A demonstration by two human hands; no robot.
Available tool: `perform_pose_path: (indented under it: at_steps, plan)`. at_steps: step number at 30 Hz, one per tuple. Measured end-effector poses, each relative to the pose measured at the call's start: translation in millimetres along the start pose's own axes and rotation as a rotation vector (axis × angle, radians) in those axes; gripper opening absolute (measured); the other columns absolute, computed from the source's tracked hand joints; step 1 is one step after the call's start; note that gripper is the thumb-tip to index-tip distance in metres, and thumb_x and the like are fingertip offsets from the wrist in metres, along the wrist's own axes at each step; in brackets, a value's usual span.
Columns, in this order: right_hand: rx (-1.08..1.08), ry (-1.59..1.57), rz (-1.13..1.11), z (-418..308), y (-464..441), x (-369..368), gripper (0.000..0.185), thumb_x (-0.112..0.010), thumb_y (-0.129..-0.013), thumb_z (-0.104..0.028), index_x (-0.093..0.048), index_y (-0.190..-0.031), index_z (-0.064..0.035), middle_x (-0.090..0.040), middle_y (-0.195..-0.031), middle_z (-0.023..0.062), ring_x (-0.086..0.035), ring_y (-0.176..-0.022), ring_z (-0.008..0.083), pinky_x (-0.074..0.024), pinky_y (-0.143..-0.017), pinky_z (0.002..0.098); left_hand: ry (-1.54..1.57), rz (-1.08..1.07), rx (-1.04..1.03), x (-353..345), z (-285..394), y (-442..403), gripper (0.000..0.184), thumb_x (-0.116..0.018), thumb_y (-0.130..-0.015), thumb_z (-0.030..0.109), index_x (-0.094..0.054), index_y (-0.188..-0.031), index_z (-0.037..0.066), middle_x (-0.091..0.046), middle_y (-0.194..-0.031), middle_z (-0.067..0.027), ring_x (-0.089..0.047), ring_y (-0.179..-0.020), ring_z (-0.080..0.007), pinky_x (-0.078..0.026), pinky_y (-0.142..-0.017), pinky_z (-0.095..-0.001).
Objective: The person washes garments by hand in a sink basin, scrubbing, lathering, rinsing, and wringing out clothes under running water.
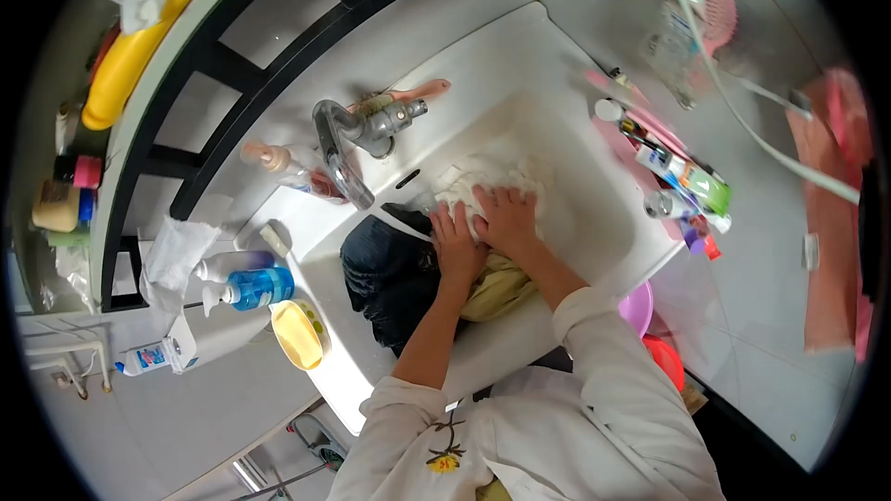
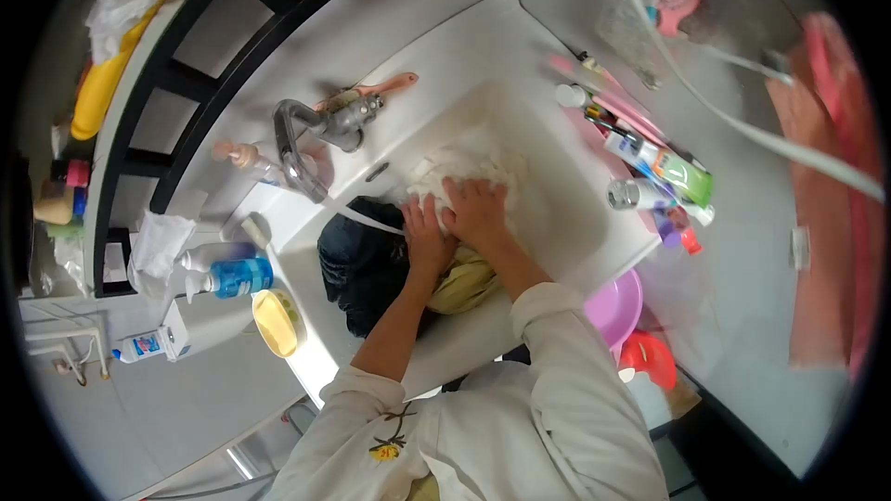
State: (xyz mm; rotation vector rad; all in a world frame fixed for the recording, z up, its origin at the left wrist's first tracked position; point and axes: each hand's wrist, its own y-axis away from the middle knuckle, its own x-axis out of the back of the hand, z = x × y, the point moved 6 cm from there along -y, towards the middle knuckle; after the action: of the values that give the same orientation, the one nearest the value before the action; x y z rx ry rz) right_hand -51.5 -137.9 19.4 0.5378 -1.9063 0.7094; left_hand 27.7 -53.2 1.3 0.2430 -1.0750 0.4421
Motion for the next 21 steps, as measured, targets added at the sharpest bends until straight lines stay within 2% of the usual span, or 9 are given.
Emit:
perform_pose_path:
  at_steps: [2,5,8,11,14,17,18,20,21]
  plan:
    - [0.017,0.002,0.012,1,5,3,0.045,-0.059,-0.074,-0.033,-0.056,-0.114,-0.0119,-0.059,-0.100,0.0106,-0.054,-0.097,0.0282,-0.0364,-0.080,0.0565,-0.044,0.082,-0.090,8,10,6,0.083,-0.075,-0.066,0.014,-0.031,-0.135,0.002,-0.027,-0.137,-0.0313,-0.030,-0.124,-0.0525,-0.034,-0.096,-0.0566]
    - [0.068,-0.003,-0.004,18,-40,-34,0.039,-0.058,-0.074,-0.031,-0.057,-0.107,-0.0101,-0.060,-0.096,0.0127,-0.056,-0.093,0.0308,-0.0377,-0.079,0.0526,0.039,0.128,-0.073,-18,-11,-37,0.086,-0.075,-0.064,0.012,-0.029,-0.136,0.002,-0.026,-0.137,-0.0327,-0.028,-0.125,-0.0523,-0.032,-0.099,-0.0547]
    - [0.047,0.032,-0.170,19,-61,-44,0.037,-0.058,-0.075,-0.031,-0.057,-0.105,-0.0110,-0.061,-0.092,0.0132,-0.059,-0.086,0.0329,-0.0392,-0.080,0.0505,0.208,-0.061,0.084,-50,-46,-50,0.088,-0.075,-0.064,0.016,-0.028,-0.138,0.007,-0.021,-0.142,-0.0288,-0.024,-0.126,-0.0533,-0.031,-0.100,-0.0554]
    - [0.010,-0.102,-0.140,23,-63,-46,0.038,-0.057,-0.076,-0.034,-0.057,-0.107,-0.0118,-0.063,-0.094,0.0122,-0.061,-0.086,0.0325,-0.0402,-0.081,0.0492,0.176,-0.003,0.008,-24,-26,-51,0.090,-0.074,-0.064,0.014,-0.026,-0.139,0.007,-0.019,-0.142,-0.0299,-0.024,-0.126,-0.0532,-0.030,-0.103,-0.0521]
    - [0.024,-0.167,-0.104,26,-65,-42,0.042,-0.059,-0.077,-0.039,-0.056,-0.108,-0.0103,-0.064,-0.100,0.0111,-0.062,-0.088,0.0308,-0.0433,-0.076,0.0450,0.146,0.057,-0.021,-7,-16,-45,0.090,-0.073,-0.062,0.009,-0.024,-0.137,-0.002,-0.023,-0.137,-0.0325,-0.025,-0.126,-0.0499,-0.026,-0.105,-0.0495]
    - [-0.247,-0.364,-0.301,39,-48,-32,0.049,-0.058,-0.077,-0.045,-0.056,-0.112,-0.0118,-0.065,-0.106,0.0098,-0.061,-0.096,0.0303,-0.0429,-0.084,0.0427,0.506,0.119,0.174,4,-21,-11,0.094,-0.074,-0.064,0.012,-0.019,-0.138,-0.004,-0.022,-0.139,-0.0304,-0.023,-0.130,-0.0462,-0.025,-0.107,-0.0462]
    - [-0.351,-0.398,-0.311,42,-40,-28,0.052,-0.058,-0.077,-0.048,-0.055,-0.114,-0.0114,-0.065,-0.107,0.0103,-0.061,-0.096,0.0306,-0.0430,-0.085,0.0420,0.493,0.182,0.195,8,-20,3,0.100,-0.077,-0.064,0.019,-0.016,-0.139,-0.005,-0.024,-0.139,-0.0277,-0.025,-0.130,-0.0412,-0.026,-0.108,-0.0424]
    - [-0.568,-0.459,-0.333,50,-17,-19,0.059,-0.057,-0.077,-0.054,-0.054,-0.118,-0.0106,-0.064,-0.109,0.0113,-0.061,-0.097,0.0312,-0.0431,-0.087,0.0404,0.485,0.032,0.239,2,-16,26,0.109,-0.079,-0.063,0.027,-0.009,-0.143,0.000,-0.017,-0.143,-0.0305,-0.018,-0.135,-0.0414,-0.027,-0.108,-0.0422]
    - [-0.624,-0.504,-0.314,56,-8,-20,0.062,-0.058,-0.077,-0.054,-0.054,-0.119,-0.0086,-0.064,-0.108,0.0123,-0.061,-0.097,0.0305,-0.0438,-0.086,0.0395,0.460,-0.033,0.260,4,-10,36,0.103,-0.079,-0.063,0.029,-0.017,-0.140,-0.001,-0.020,-0.143,-0.0300,-0.023,-0.133,-0.0399,-0.030,-0.106,-0.0414]
